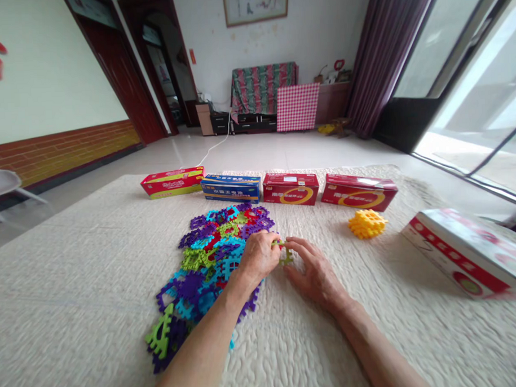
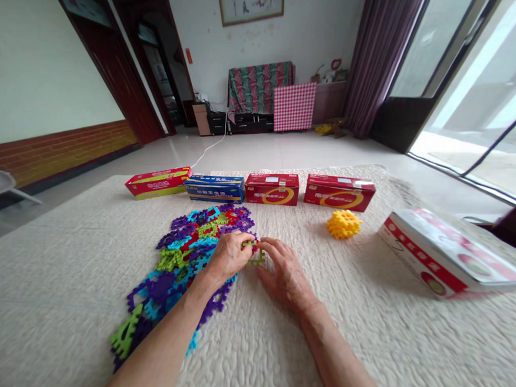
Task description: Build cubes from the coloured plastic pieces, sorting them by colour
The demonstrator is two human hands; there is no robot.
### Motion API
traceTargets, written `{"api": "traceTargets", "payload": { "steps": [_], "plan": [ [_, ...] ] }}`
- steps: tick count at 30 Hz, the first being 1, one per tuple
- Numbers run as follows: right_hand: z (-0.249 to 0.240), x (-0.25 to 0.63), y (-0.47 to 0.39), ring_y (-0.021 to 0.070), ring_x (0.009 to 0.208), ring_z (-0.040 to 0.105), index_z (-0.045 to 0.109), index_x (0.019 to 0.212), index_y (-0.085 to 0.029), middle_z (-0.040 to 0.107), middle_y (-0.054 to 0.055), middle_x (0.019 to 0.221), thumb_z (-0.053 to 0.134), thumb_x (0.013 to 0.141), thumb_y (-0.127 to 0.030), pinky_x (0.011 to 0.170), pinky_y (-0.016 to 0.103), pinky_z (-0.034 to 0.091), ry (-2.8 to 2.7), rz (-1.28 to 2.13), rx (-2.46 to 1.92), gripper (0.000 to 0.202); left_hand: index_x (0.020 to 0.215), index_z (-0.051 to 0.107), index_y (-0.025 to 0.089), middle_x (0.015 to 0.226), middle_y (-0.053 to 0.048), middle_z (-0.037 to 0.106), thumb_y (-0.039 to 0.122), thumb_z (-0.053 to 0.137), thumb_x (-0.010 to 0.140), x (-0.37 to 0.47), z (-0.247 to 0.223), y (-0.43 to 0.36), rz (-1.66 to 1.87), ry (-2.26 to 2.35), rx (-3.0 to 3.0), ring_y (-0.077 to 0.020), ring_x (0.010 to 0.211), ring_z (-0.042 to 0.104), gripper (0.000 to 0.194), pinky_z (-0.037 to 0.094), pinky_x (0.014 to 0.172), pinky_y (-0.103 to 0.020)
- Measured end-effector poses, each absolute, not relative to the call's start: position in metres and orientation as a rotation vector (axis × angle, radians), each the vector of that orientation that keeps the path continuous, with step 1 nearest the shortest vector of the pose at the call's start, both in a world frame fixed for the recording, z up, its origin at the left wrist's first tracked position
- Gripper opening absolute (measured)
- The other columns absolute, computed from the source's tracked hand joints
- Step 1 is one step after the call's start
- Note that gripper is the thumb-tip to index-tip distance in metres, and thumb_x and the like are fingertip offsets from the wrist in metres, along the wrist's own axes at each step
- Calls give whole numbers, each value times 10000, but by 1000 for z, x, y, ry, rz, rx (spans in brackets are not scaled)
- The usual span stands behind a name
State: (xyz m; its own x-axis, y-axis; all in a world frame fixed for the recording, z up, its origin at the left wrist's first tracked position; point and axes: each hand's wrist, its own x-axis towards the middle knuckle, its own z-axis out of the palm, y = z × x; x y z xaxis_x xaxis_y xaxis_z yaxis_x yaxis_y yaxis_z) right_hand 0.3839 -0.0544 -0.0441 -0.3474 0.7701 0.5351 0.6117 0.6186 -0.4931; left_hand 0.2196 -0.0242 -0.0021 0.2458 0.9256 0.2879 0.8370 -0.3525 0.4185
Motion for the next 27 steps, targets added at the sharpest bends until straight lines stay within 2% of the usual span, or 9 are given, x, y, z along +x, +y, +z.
{"api": "traceTargets", "payload": {
  "steps": [5,7,10,15,20,23,27],
  "plan": [
    [-40,385,-56,246,1151,558,529,1169,-233,567,104,1237,575,804,-218,987,416,450,-2020,314,-1107,368,1048,700,210,943,-44,717,208,515,831,212,4,-23,733,1678,2339,-168,884,653,285,503,856,-271],
    [-42,388,-53,252,1149,558,523,1153,-225,568,108,1229,571,807,-234,987,422,449,-1940,271,-1155,349,1097,673,196,1001,-60,700,252,521,848,199,8,-20,735,1781,2346,-179,933,640,297,489,894,-284],
    [-49,392,-47,272,1139,556,523,1144,-210,559,122,1242,563,805,-240,985,460,445,-1812,139,-1298,342,1127,649,158,1098,-104,666,229,525,840,174,10,-13,654,2057,2301,-222,1044,600,321,443,979,-332],
    [-57,394,-42,311,1192,506,511,1203,-171,461,176,1355,565,785,-249,978,505,445,-1761,56,-1418,428,996,689,143,1062,-136,646,257,523,819,150,-2,-4,434,2310,2159,-280,1014,595,268,484,893,-371],
    [-58,394,-43,298,1144,542,550,1161,-169,525,158,1302,541,793,-231,952,492,460,-1801,35,-1440,373,849,709,143,968,-134,667,251,497,832,144,-10,0,400,2351,2149,-273,1005,600,239,471,903,-370],
    [-59,396,-42,280,1111,564,593,1082,-190,593,121,1217,510,822,-228,942,485,453,-1881,53,-1470,276,806,708,150,943,-121,672,230,498,828,142,-8,1,458,2326,2175,-257,996,605,226,452,942,-372],
    [-62,398,-39,264,1090,582,604,1042,-198,601,107,1198,460,815,-174,927,467,469,-1843,91,-1481,269,923,700,162,1142,-116,632,253,517,840,160,2,-4,760,2173,2281,-249,1111,564,220,430,1001,-364]
  ]
}}
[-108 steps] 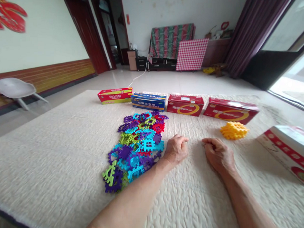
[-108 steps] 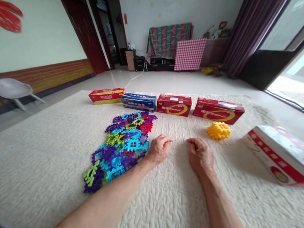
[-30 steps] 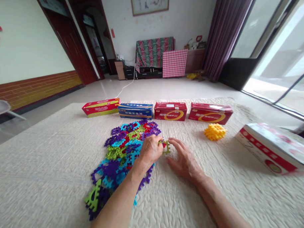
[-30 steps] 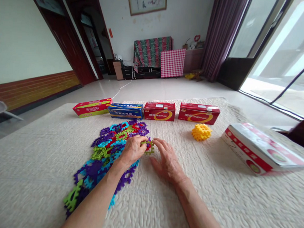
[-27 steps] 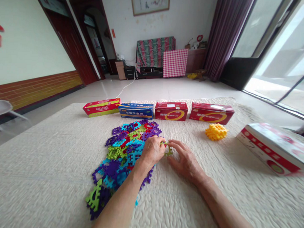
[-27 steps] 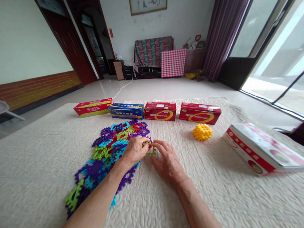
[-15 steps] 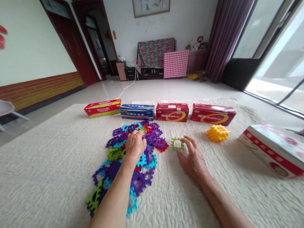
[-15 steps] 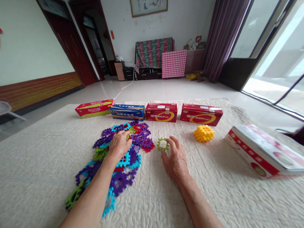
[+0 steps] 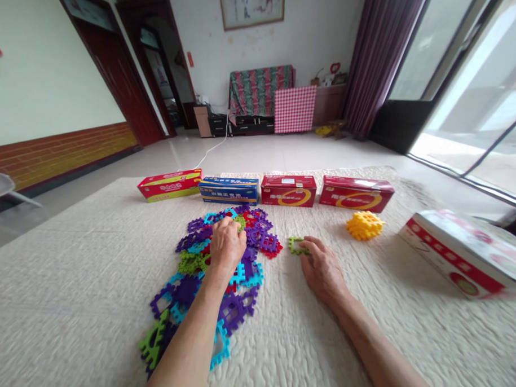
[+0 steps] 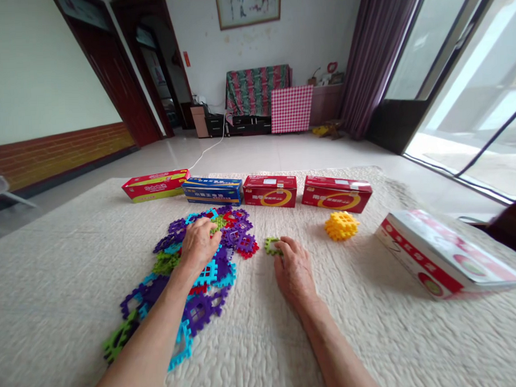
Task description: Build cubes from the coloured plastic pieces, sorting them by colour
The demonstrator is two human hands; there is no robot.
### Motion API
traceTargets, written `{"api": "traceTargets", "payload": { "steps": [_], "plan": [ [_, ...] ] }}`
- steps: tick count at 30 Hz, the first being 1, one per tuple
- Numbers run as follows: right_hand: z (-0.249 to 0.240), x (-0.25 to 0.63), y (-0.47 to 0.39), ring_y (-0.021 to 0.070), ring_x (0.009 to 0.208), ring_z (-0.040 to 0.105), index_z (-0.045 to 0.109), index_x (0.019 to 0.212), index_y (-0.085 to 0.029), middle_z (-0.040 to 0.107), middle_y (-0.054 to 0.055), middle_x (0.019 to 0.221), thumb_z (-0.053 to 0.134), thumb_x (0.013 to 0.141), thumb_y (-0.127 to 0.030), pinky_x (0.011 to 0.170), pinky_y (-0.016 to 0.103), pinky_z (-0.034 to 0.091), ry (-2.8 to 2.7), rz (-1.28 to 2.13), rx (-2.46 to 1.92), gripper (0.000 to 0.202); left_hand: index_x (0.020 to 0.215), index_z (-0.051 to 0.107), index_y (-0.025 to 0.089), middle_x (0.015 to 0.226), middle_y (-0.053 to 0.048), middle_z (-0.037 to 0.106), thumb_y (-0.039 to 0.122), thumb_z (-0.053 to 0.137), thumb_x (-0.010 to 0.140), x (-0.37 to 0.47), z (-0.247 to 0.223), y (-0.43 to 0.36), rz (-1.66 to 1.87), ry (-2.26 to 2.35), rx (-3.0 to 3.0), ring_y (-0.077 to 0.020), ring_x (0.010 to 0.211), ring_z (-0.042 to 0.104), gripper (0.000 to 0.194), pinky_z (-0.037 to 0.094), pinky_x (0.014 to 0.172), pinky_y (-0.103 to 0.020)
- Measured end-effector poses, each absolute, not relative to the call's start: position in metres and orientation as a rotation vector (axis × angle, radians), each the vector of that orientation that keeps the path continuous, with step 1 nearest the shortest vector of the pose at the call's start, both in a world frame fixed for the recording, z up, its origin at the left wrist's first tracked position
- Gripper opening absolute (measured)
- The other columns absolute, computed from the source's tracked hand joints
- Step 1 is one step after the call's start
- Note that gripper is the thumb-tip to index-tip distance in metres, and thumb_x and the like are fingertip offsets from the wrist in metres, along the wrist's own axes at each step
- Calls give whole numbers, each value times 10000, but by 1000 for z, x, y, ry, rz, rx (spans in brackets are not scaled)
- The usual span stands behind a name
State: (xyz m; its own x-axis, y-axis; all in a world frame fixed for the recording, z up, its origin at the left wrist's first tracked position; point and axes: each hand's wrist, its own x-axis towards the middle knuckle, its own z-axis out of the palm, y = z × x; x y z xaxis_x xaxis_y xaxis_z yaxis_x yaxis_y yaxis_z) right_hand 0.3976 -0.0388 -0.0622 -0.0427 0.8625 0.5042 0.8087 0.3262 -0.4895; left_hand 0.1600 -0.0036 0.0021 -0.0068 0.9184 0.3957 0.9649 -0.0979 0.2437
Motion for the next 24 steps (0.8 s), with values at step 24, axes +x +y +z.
{"api": "traceTargets", "payload": {
  "steps": [24],
  "plan": [
    [-59,395,-42,286,1225,498,607,1102,-167,491,175,1359,487,858,-241,992,495,432,-1925,81,-1418,282,1085,651,153,1092,-102,675,201,444,869,144,-11,6,-467,-2069,-2277,-196,1064,608,303,432,990,-290]
  ]
}}
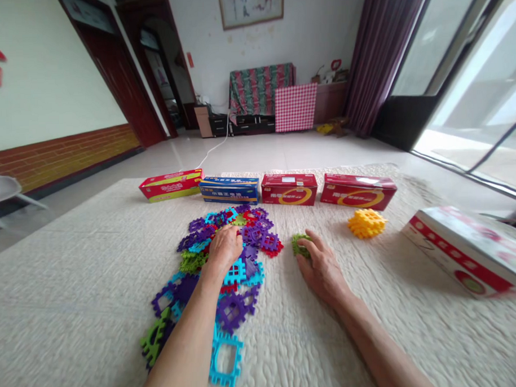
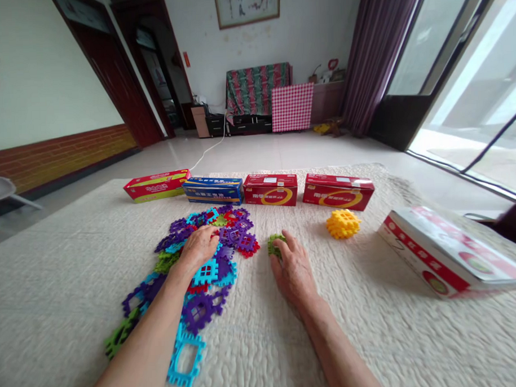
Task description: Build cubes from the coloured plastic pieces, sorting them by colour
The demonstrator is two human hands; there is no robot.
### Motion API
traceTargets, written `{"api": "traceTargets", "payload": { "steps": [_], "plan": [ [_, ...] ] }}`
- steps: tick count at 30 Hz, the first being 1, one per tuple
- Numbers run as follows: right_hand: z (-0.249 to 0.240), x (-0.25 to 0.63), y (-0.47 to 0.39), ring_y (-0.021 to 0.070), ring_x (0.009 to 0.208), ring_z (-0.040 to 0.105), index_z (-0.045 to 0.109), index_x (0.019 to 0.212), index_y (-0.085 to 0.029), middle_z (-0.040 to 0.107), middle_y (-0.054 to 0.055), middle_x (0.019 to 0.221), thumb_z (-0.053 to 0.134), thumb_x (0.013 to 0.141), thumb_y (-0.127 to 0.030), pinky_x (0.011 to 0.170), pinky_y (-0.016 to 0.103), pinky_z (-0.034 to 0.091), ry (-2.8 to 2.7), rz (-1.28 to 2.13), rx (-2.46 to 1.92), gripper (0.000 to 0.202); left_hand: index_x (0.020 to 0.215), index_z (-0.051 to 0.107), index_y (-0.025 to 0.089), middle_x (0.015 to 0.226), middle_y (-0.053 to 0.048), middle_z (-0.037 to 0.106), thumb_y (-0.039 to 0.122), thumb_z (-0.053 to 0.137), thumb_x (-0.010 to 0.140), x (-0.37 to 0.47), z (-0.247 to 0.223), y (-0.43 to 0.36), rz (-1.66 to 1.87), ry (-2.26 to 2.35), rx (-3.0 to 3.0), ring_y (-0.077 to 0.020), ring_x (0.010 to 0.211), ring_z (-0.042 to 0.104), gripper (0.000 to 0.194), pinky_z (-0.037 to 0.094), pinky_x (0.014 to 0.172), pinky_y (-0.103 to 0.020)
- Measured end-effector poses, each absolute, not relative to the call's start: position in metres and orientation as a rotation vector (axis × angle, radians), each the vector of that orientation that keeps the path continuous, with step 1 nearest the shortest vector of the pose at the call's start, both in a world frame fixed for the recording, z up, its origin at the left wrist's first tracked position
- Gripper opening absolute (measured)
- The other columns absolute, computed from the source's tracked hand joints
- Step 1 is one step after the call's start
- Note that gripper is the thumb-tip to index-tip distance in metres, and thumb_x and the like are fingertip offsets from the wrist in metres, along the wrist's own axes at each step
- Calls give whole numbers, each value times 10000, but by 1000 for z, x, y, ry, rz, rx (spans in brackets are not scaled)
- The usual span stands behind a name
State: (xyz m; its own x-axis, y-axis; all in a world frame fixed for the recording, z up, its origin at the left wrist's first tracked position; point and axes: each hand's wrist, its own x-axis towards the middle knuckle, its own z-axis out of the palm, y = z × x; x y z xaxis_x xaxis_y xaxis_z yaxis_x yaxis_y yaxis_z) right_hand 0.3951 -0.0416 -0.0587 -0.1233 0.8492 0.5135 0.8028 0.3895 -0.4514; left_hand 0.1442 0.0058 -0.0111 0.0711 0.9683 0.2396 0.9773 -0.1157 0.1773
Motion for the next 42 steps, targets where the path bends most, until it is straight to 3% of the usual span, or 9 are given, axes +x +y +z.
{"api": "traceTargets", "payload": {
  "steps": [6,10,15,21,29,35,40,42],
  "plan": [
    [-63,394,-40,289,1222,510,606,1106,-172,496,161,1345,502,848,-254,1007,488,433,-1879,78,-1419,290,1136,623,120,1107,-123,666,249,367,918,133,-25,16,-494,-2107,-2159,-210,1100,586,361,408,1011,-306],
    [-63,395,-40,292,1208,521,607,1110,-163,494,164,1346,501,846,-249,1006,487,437,-1880,77,-1429,297,1079,651,137,1073,-132,675,247,335,927,131,-15,23,-259,-2158,-2136,-221,1074,605,367,424,985,-323],
    [-63,395,-40,297,1201,526,612,1099,-149,508,174,1330,507,843,-246,1008,485,436,-1877,76,-1443,293,953,700,194,933,-107,711,248,476,846,127,8,47,-58,-2183,-2164,-223,935,662,254,493,820,-297],
    [-64,393,-41,285,1202,529,597,1101,-158,504,164,1336,513,848,-259,1011,469,437,-1846,86,-1474,286,927,737,227,935,-89,723,240,546,800,128,20,63,98,-2110,-2246,-227,955,660,230,495,834,-309],
    [-64,394,-40,288,1247,494,555,1134,-175,455,168,1390,511,838,-231,1015,473,430,-1849,101,-1462,304,1139,659,274,973,-62,717,443,580,805,104,16,82,190,-1833,-2422,-233,944,658,383,485,802,-297],
    [-64,395,-38,286,1190,538,564,1114,-193,485,153,1366,528,809,-233,985,474,453,-1846,110,-1486,310,1098,667,211,938,-88,717,388,555,829,106,21,89,330,-1621,-2532,-233,898,665,341,481,776,-291],
    [-64,394,-38,284,1161,556,571,1101,-188,512,145,1336,526,792,-214,975,469,461,-1836,92,-1492,314,888,713,120,865,-140,714,240,619,779,126,28,83,459,-1647,-2463,-242,859,670,187,488,774,-286],
    [-63,394,-39,282,1157,559,574,1088,-189,521,144,1324,521,792,-209,969,466,465,-1829,89,-1485,301,899,714,125,872,-142,716,178,598,778,131,29,81,473,-1639,-2467,-237,856,670,176,491,769,-285]
  ]
}}
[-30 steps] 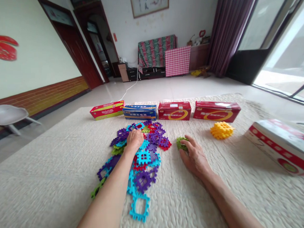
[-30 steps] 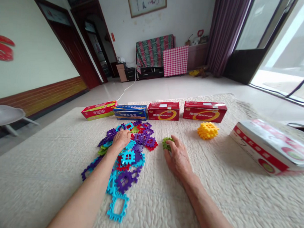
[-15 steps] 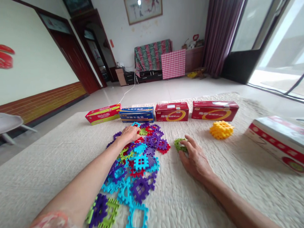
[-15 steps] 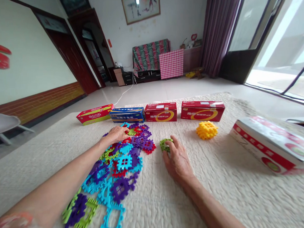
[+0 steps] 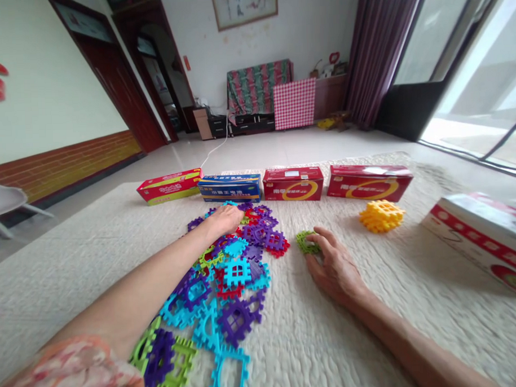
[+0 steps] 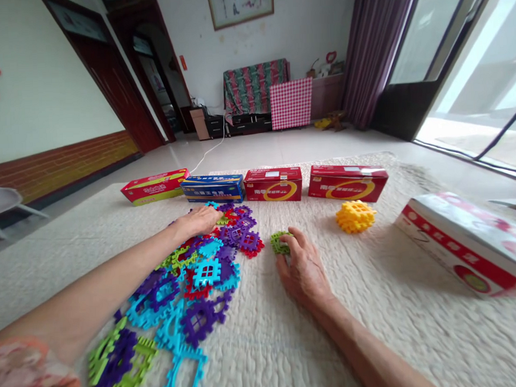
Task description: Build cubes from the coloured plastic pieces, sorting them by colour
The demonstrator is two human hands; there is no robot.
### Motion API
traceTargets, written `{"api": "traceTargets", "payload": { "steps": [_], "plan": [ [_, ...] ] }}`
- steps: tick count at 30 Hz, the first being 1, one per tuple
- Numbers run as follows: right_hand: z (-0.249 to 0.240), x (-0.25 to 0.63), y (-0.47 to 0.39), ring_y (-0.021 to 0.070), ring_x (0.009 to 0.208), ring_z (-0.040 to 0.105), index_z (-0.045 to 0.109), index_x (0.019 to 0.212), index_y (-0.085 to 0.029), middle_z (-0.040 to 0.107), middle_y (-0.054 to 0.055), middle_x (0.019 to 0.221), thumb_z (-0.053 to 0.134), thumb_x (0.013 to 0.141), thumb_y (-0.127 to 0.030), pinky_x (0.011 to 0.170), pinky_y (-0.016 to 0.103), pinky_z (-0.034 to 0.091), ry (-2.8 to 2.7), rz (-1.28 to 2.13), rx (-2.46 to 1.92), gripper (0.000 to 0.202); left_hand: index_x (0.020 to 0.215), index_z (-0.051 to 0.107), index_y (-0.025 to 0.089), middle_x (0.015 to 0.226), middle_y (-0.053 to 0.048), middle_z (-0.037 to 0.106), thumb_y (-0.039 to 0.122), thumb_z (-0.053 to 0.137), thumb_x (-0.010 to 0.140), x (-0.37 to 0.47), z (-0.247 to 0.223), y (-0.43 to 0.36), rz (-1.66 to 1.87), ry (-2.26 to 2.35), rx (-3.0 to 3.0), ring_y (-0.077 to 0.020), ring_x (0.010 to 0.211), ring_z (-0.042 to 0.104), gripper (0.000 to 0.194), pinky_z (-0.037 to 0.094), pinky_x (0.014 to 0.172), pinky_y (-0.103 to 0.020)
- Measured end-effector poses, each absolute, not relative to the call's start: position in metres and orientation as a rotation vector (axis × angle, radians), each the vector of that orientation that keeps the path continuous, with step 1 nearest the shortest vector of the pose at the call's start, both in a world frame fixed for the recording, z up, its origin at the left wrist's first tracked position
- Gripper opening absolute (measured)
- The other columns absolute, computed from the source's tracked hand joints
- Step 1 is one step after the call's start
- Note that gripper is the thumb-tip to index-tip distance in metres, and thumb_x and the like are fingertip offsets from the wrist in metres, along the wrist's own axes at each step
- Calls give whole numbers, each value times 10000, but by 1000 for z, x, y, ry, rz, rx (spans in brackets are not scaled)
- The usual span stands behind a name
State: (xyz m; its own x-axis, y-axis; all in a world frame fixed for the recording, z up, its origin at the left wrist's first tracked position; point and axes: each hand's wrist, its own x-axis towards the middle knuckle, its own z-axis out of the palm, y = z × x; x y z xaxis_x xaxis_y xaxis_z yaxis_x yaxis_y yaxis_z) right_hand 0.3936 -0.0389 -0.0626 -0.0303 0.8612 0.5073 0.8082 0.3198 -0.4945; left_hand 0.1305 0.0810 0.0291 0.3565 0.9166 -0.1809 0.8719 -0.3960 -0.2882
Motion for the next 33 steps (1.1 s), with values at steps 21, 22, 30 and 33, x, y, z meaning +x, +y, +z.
{"api": "traceTargets", "payload": {
  "steps": [21,22,30,33],
  "plan": [
    [-59,392,-41,268,1179,530,572,1083,-183,537,139,1294,511,751,-158,1004,455,431,-1826,146,-1478,339,716,664,215,628,24,626,134,527,648,109,45,80,206,-1715,-2610,-137,627,566,173,335,549,-220],
    [-59,392,-41,268,1182,527,568,1088,-186,534,137,1299,514,748,-161,1005,459,430,-1824,153,-1474,345,703,662,209,608,33,617,142,519,644,107,49,81,170,-1724,-2630,-125,606,556,169,332,542,-214],
    [-56,393,-41,265,1149,554,549,1137,-203,516,130,1325,524,740,-177,983,466,445,-1698,257,-1398,399,708,663,174,610,31,630,187,489,614,136,68,73,-182,-1789,-2808,-112,579,557,198,376,549,-208],
    [-53,395,-39,256,1131,568,569,1101,-206,550,120,1280,515,731,-167,965,438,461,-1634,280,-1340,376,713,655,173,641,22,634,190,513,606,158,65,72,-367,-1751,-3001,-113,592,556,178,391,545,-210]
  ]
}}
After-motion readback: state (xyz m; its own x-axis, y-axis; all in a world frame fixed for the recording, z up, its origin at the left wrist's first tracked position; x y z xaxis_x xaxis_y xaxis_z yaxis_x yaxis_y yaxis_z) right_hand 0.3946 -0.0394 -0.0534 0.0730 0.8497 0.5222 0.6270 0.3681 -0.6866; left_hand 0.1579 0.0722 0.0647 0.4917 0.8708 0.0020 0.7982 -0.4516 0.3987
